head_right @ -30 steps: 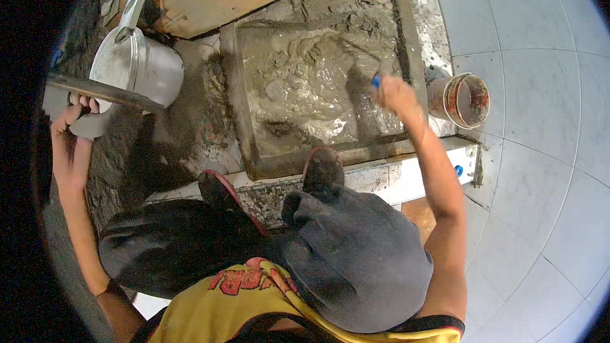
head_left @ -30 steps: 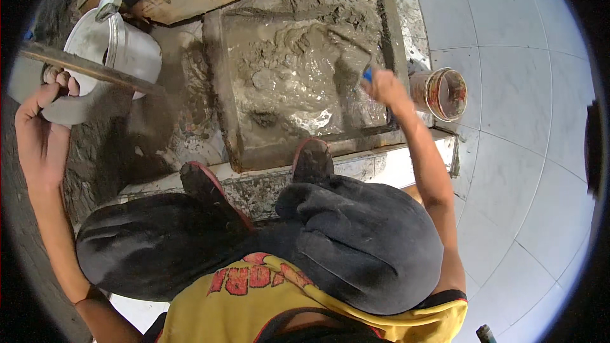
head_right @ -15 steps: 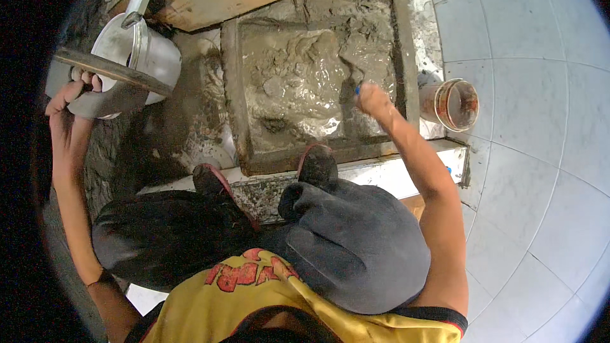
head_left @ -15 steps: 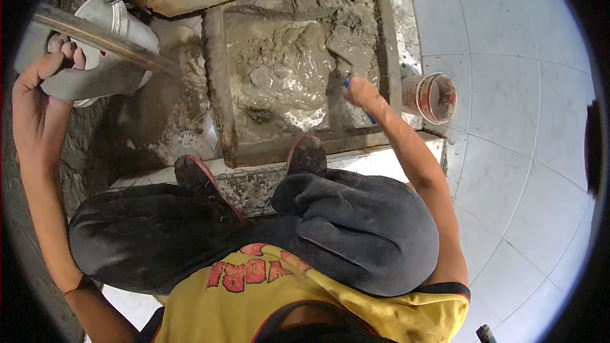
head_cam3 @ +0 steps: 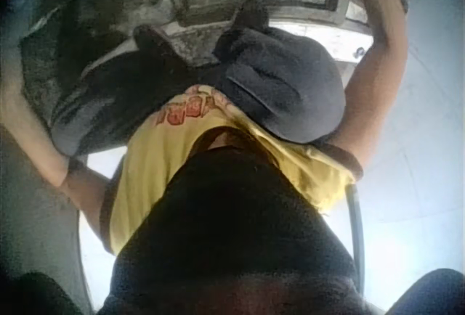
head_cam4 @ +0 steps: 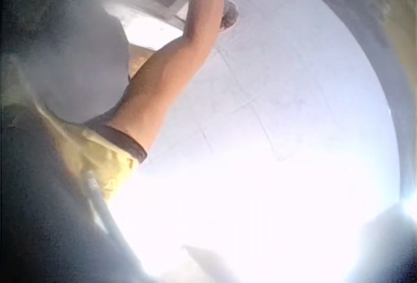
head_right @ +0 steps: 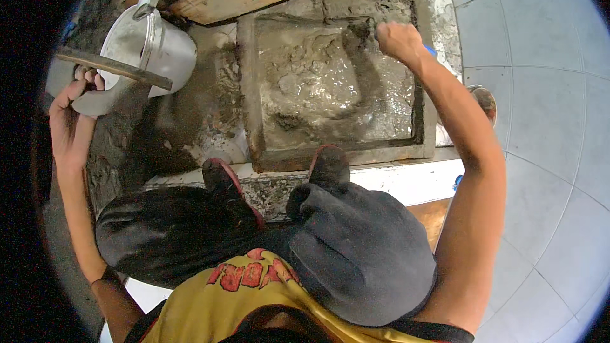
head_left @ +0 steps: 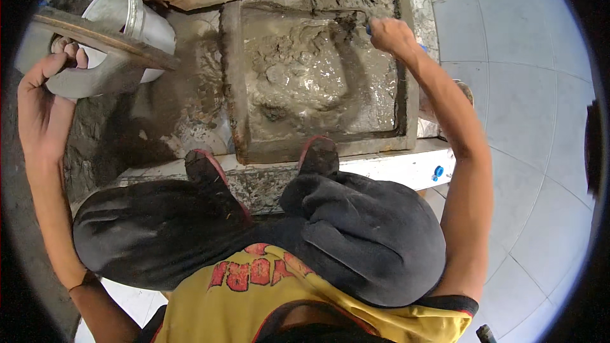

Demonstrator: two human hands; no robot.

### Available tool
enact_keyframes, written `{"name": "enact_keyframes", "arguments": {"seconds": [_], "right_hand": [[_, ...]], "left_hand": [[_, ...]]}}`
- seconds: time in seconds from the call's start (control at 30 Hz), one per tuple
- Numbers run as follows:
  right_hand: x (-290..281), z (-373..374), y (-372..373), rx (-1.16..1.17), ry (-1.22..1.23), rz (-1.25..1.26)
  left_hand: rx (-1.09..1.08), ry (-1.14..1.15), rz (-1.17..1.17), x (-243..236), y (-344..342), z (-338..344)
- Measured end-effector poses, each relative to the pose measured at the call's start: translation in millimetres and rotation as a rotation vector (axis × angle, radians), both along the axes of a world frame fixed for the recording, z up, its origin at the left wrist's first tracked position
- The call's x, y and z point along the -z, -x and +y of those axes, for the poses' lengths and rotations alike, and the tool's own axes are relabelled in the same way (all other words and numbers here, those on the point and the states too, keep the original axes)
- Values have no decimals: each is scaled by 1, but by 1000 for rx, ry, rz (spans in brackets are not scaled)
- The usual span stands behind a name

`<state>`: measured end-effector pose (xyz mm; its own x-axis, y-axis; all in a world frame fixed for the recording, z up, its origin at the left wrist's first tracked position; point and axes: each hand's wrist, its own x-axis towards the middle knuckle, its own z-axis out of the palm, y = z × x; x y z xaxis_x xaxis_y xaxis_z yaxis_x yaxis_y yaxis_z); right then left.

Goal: The person uses a spirit level to check the verticality of a wall section before applying mortar. Then, they use a trowel and a float to apply and smooth mortar into a recessed floor area around a drain.

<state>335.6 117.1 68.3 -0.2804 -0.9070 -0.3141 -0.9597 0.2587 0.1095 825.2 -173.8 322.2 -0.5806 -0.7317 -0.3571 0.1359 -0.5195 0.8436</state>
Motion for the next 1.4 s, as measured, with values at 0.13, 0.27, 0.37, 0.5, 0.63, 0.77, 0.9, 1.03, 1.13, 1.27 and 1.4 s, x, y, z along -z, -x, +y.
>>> {"name": "enact_keyframes", "arguments": {"seconds": [0.13,0.27,0.37,0.5,0.63,0.77,0.9,1.03,1.13,1.27,1.4], "right_hand": [[-1,-40,-12,-18,-145,21],[38,-36,-3,-86,-195,-67],[69,-27,-19,269,-332,-219],[66,-14,-63,322,-234,-264],[62,22,-62,304,-256,-260],[25,38,-62,171,-273,-156],[-44,39,-42,70,-285,-10],[-88,0,-31,36,-355,59],[-71,-27,-13,-73,-269,84],[-33,-32,17,-18,-438,132],[13,-80,-9,-43,-317,29]], "left_hand": [[6,113,-31,6,-5,-5],[-20,89,3,3,5,-10],[-10,39,38,0,22,-4],[-35,-82,96,-4,21,3],[-73,-51,36,-15,16,11],[-57,-43,84,-10,-9,3],[-7,367,-93,-2,-22,11],[91,979,-422,8,-42,9],[185,1191,-542,5,-42,9],[250,1111,-569,13,-50,2],[115,905,-689,-26,-98,17]]}}
